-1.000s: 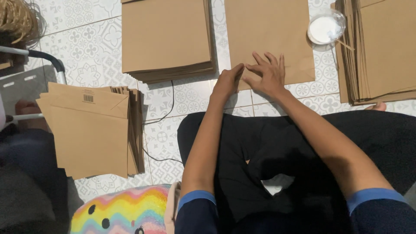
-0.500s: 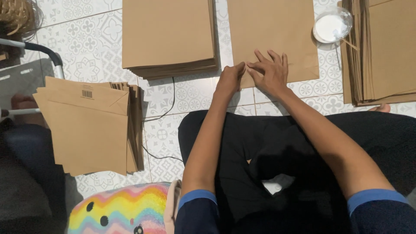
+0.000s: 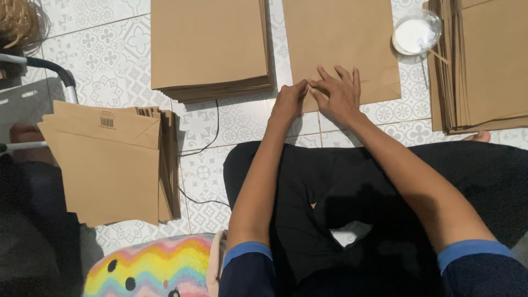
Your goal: Applying glue to the bottom flaps of paper bags and folding them to complete the assembly.
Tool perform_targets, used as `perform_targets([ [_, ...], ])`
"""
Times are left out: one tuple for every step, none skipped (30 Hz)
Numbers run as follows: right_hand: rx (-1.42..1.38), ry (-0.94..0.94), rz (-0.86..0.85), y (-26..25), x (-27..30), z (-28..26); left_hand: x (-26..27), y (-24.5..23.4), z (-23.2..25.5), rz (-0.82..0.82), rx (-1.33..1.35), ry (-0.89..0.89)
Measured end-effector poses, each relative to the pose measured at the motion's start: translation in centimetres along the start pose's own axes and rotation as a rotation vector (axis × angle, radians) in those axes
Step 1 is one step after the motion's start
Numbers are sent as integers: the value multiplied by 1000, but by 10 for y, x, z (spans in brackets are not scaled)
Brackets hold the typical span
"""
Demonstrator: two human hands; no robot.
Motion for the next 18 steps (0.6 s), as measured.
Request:
perform_targets([
  [-1,2,2,-1,0,2,0,-1,2,-1,-1,2],
  [2,-9,7,-2,0,1,1,-4,3,-7,33,-11],
  [5,-20,12,-2,0,1,2,-7,4,-12,66,-25],
  [6,-19,12,-2,0,0,2,-8,4,-11,67,-25],
  [-2,-13,1,-2,0,0,3,-8,4,-45,73,-56],
  [-11,-6,-8,-3,0,0,2,-7,4,-81,79,-84],
  [-9,-3,-6,-3,0,3,2,-5,5,-82,80,-81],
  [-6,-13,-18,-2,-1,4,2,-5,5,-85,62,-80],
  [-3,-23,-31,-1,-2,5,2,-5,5,-89,44,-79],
  [-5,-22,-34,0,0,4,1,-4,1,-90,44,-82],
  [36,-50,-56,1,2,3,-1,-2,-3,-81,37,-69],
  [83,-78,-73,1,3,4,-5,0,-5,-70,35,-50],
  [88,-77,-72,0,4,3,-5,4,-7,-69,39,-48],
  [103,-81,-80,0,3,3,-5,6,-10,-56,28,-51],
  [118,-86,-89,-1,3,2,-6,8,-12,-43,18,-53],
  [119,-86,-90,0,1,5,-6,11,-14,-43,19,-54],
  [119,-65,-82,1,-1,9,-7,14,-17,-46,6,-51],
  [118,-49,-72,2,-6,10,-8,14,-21,-45,-10,-48],
])
Point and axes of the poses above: each hand's wrist, its own x-axis away from the middle knuckle, its own y-axis out of the palm, z = x × y, the point moved 3 cm from there along -x, towards the middle knuckle, and after that the axes turned 12 degrees about y, right-handed, at the moved point
